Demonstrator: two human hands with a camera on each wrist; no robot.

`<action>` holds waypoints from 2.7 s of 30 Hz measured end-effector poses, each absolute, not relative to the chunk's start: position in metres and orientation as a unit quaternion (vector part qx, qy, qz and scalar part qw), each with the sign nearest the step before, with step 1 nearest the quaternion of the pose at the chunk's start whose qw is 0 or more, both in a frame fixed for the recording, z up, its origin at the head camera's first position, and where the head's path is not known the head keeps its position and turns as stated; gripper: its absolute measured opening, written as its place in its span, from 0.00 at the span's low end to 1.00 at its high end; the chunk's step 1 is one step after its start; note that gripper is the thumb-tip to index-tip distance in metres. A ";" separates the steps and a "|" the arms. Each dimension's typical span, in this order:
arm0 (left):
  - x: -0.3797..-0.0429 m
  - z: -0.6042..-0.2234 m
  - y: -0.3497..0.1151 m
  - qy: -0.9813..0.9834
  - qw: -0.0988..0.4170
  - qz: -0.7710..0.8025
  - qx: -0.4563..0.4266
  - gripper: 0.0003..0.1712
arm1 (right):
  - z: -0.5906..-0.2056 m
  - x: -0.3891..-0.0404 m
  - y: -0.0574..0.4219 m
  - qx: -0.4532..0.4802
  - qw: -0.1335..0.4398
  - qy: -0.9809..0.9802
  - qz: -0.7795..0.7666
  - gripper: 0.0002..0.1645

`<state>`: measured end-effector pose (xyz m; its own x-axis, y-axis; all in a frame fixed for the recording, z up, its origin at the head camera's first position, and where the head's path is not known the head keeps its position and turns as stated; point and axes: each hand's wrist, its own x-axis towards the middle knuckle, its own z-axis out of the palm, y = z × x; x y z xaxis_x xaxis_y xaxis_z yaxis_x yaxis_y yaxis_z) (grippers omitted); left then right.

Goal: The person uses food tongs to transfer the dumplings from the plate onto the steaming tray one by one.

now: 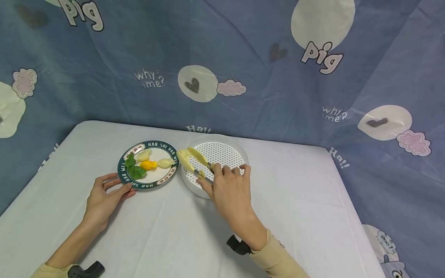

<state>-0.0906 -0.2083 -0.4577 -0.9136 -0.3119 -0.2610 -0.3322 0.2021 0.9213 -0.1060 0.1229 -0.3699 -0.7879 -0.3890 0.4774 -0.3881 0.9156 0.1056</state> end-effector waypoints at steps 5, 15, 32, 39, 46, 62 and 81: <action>-0.090 -0.457 -0.208 0.775 0.003 0.598 -0.204 0.45 | -0.373 -0.107 0.127 0.201 0.253 -0.946 0.003 0.34; -0.090 -0.456 -0.207 0.777 0.006 0.595 -0.206 0.45 | -0.378 -0.109 0.133 0.178 0.251 -0.952 -0.003 0.36; -0.090 -0.456 -0.207 0.780 0.007 0.590 -0.209 0.45 | -0.382 -0.105 0.107 0.196 0.264 -0.943 -0.053 0.42; -0.090 -0.457 -0.208 0.781 0.006 0.589 -0.209 0.46 | -0.384 -0.103 0.094 0.213 0.260 -0.940 -0.058 0.42; -0.088 -0.456 -0.209 0.781 0.005 0.589 -0.209 0.46 | -0.383 -0.100 0.081 0.225 0.247 -0.940 -0.070 0.44; -0.089 -0.458 -0.210 0.776 0.005 0.594 -0.213 0.46 | -0.383 -0.096 0.047 0.249 0.217 -0.941 -0.076 0.43; -0.090 -0.457 -0.209 0.762 0.005 0.616 -0.202 0.46 | -0.390 -0.102 0.023 0.272 0.177 -0.943 -0.069 0.40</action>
<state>-0.0896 -0.2087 -0.4575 -0.9180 -0.3018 -0.2574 -0.3149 0.1600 0.9355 -0.1025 0.0231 -0.3895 -0.7889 -0.5382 0.2965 -0.4889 0.8421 0.2275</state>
